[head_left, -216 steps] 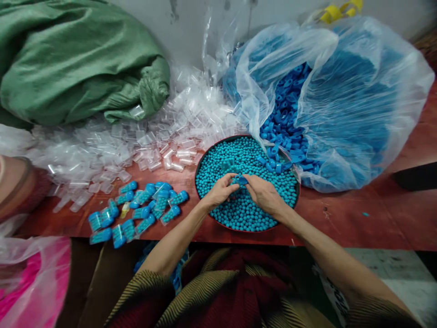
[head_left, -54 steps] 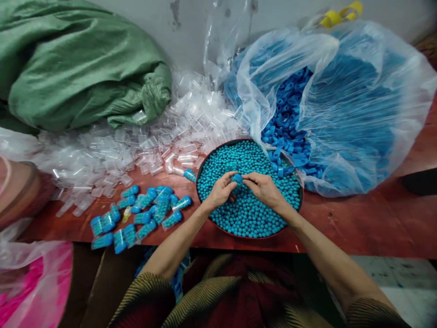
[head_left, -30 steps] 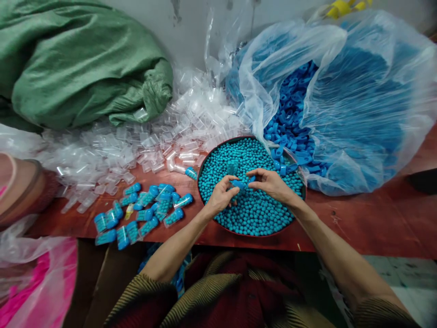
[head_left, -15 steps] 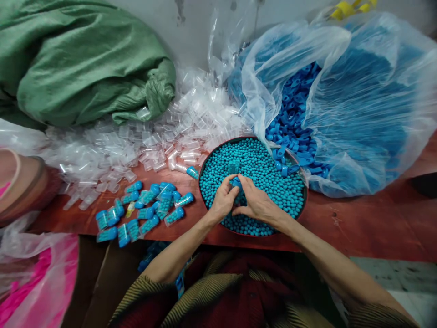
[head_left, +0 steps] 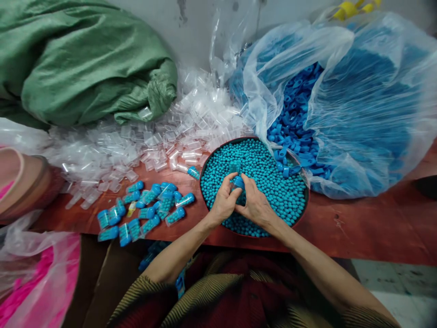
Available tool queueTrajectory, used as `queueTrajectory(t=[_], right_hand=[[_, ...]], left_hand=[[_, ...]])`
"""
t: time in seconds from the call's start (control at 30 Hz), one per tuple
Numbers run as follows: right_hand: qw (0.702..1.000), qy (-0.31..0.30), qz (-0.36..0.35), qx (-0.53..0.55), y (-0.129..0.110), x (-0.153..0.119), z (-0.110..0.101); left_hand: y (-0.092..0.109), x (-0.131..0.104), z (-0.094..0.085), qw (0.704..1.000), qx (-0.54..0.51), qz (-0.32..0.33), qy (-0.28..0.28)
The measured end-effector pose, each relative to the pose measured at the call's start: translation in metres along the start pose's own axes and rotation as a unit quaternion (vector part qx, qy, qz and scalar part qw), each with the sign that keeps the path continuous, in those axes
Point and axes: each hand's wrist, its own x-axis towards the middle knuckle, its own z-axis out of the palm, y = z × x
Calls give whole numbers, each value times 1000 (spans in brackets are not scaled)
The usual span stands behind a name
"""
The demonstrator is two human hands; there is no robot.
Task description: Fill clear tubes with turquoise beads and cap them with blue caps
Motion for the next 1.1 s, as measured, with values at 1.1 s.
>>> queueTrajectory(t=[1.1], right_hand=[[915,-80,209,-334,58,27,-71]], left_hand=[[13,-4,-105,794,562,61,223]])
